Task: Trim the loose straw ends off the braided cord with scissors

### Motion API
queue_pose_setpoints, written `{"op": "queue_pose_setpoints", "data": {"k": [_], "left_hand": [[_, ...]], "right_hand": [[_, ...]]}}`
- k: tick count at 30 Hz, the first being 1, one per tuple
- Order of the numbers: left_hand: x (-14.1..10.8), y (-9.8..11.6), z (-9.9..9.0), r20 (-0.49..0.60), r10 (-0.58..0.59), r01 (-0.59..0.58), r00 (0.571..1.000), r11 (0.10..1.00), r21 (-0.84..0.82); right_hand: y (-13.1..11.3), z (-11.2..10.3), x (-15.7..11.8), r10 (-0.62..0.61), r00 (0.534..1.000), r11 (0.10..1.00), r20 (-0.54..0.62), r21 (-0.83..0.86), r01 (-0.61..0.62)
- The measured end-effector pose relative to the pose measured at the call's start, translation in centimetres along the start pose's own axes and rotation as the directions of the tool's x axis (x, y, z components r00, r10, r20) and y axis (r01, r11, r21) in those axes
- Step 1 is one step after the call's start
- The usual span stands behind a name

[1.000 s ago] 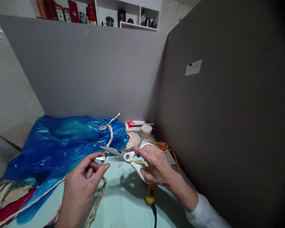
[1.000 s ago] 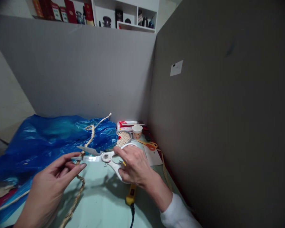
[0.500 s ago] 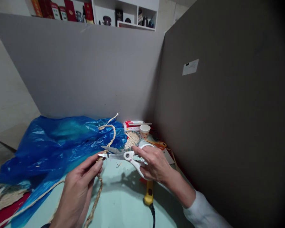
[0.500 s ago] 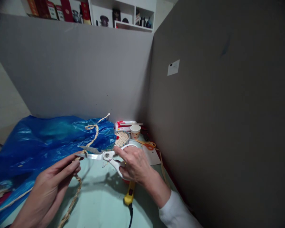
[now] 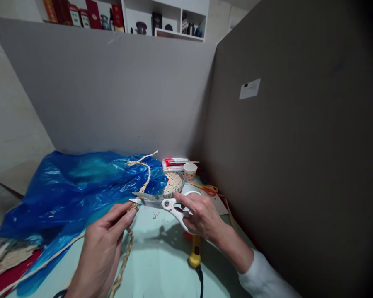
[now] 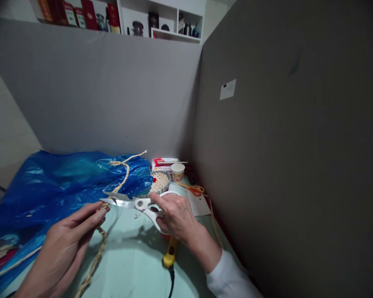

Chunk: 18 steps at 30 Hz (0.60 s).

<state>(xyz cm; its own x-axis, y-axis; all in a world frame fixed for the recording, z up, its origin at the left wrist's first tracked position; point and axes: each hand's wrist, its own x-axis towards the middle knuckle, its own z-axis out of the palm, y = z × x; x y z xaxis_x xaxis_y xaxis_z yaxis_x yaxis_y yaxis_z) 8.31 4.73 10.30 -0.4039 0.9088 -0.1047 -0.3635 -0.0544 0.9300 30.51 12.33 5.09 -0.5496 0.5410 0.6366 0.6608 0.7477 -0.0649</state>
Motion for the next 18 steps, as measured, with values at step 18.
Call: {"op": "queue_pose_setpoints", "data": {"k": [18], "left_hand": [[0.20, 0.02, -0.23, -0.022, -0.033, 0.034, 0.999, 0.999, 0.026]], "right_hand": [[0.49, 0.58, 0.02, 0.119, 0.983, 0.975, -0.143, 0.204, -0.088]]}}
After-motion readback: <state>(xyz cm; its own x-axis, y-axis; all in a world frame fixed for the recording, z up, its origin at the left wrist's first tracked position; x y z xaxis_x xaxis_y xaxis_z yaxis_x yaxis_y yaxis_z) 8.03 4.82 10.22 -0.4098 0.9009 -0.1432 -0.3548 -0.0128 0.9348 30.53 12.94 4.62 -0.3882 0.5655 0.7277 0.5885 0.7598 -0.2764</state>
